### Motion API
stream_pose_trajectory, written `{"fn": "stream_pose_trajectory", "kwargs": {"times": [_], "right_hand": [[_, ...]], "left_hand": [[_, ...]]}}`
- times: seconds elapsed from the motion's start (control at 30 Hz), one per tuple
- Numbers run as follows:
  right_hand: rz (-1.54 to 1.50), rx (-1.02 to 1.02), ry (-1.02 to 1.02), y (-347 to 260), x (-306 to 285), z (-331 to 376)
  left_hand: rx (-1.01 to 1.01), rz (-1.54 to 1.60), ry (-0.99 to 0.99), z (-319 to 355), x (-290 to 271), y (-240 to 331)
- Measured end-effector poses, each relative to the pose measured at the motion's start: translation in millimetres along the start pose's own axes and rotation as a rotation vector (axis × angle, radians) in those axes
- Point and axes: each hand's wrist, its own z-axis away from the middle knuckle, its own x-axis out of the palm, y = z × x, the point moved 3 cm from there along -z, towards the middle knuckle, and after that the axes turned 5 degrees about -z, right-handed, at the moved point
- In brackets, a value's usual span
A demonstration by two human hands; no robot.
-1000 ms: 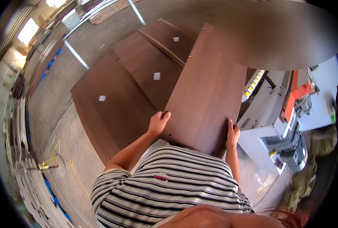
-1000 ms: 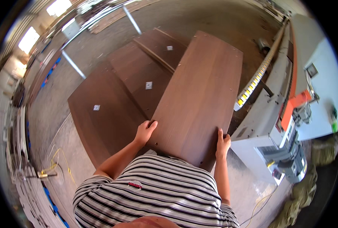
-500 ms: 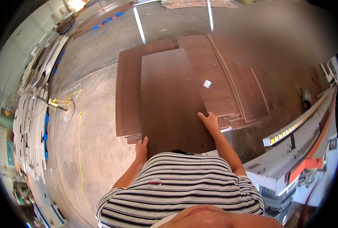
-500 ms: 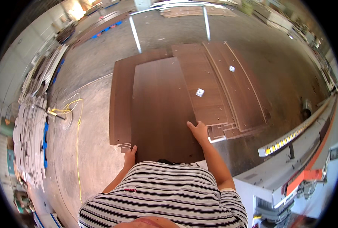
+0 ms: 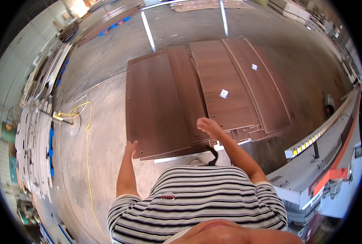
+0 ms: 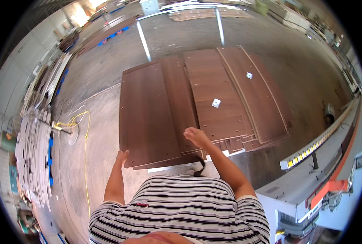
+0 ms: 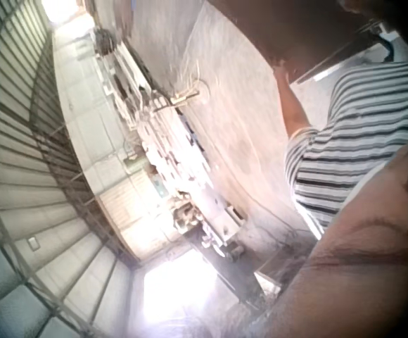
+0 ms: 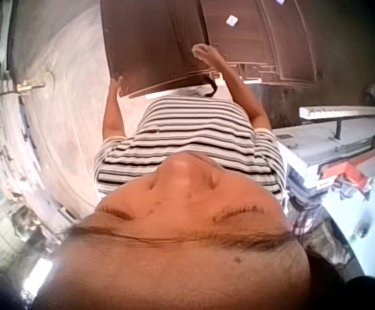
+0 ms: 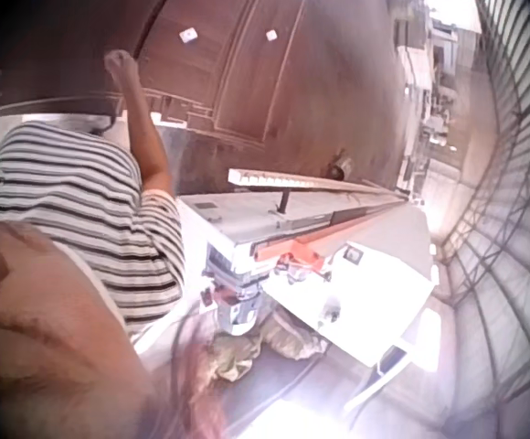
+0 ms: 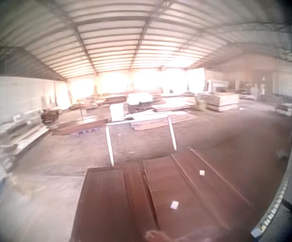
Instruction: The person picks up wood panels from a stack, places them into an edge-banding machine, and then organizes the processed panels into a new stack on the floor.
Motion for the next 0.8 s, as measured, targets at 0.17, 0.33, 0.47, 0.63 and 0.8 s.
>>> {"fn": "stream_pose_trajectory", "kwargs": {"times": [0.17,0.33,0.47,0.63,0.8], "right_hand": [[0.47,0.068,0.29,127,-67,111],[0.932,0.479,0.326,247,-83,301],[0.534,0.822,0.591,283,-53,425],[-0.355,1.181,0.988,403,26,526],[0.45,0.853,0.519,386,44,483]], "left_hand": [[0.523,-0.633,-0.161,38,58,126],[0.769,-0.484,-0.083,73,119,205],[1.117,-0.189,-0.219,85,165,275],[1.149,-0.195,-0.37,140,207,364],[1.256,-0.401,-0.293,165,240,397]]}}
